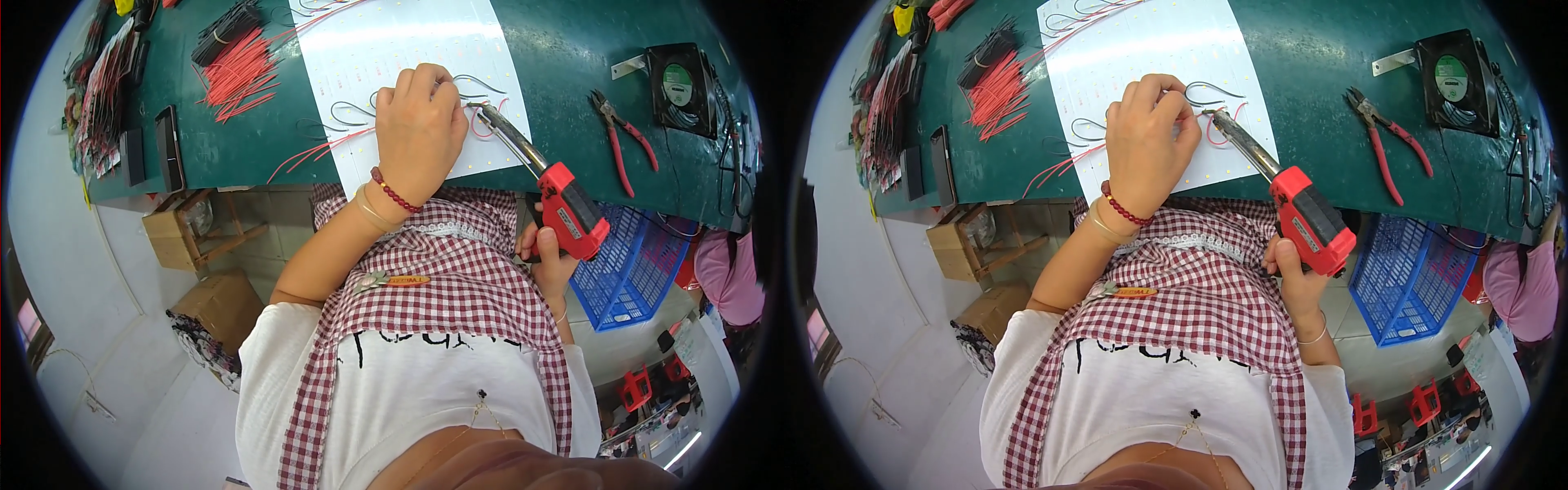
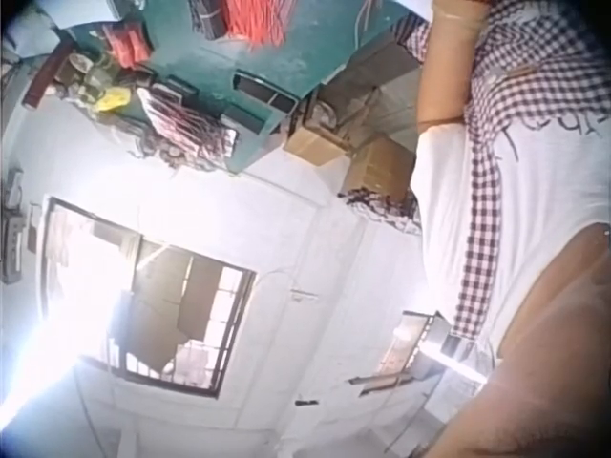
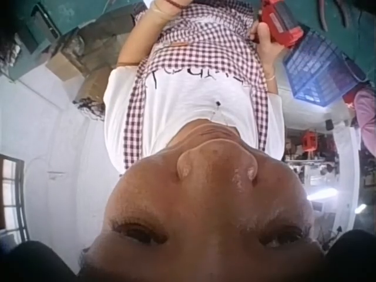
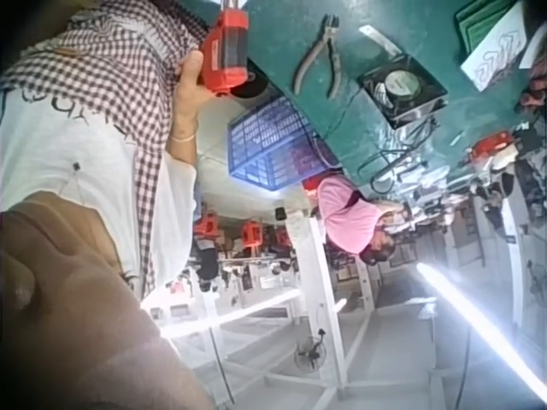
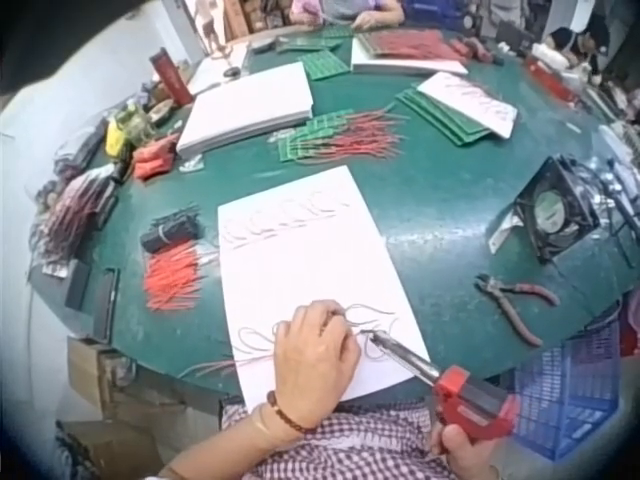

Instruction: Soldering electrical wires to LED strip circuit boards.

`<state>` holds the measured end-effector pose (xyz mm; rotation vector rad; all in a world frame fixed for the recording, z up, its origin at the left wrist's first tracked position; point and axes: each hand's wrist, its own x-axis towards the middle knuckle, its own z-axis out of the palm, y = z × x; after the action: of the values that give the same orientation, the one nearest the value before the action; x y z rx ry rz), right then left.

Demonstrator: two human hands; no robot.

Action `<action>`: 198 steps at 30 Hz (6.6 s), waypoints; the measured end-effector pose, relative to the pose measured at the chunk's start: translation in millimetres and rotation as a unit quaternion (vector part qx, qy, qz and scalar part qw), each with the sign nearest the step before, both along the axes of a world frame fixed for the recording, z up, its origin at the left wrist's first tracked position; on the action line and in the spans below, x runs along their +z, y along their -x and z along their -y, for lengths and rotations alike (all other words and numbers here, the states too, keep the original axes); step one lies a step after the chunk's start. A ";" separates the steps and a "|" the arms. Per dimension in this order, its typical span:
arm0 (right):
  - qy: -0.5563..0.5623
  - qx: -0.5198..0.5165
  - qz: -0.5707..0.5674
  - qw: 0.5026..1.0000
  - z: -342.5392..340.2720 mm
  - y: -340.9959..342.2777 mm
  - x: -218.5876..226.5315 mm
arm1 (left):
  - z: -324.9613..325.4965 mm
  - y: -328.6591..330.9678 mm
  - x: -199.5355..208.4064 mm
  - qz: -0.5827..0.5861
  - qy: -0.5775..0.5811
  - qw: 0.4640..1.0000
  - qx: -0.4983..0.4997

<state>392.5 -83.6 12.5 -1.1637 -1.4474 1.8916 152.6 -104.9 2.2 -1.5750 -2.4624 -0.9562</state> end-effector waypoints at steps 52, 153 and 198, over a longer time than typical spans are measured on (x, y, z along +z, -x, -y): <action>-0.016 -0.076 -0.141 0.987 -12.5 27.2 20.8 | 57.6 41.7 36.3 0.398 -0.084 0.913 0.009; 0.051 0.099 -0.016 0.994 9.5 24.1 10.4 | 70.4 29.6 1.7 0.037 0.015 0.997 0.061; -0.063 -0.073 -0.107 0.990 -19.2 33.2 24.3 | 77.7 8.2 21.2 -0.075 0.132 0.954 -0.257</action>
<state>359.4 -64.4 36.7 -0.9487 -1.3078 1.7387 144.4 -182.6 23.3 -2.3517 -2.1855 -0.5236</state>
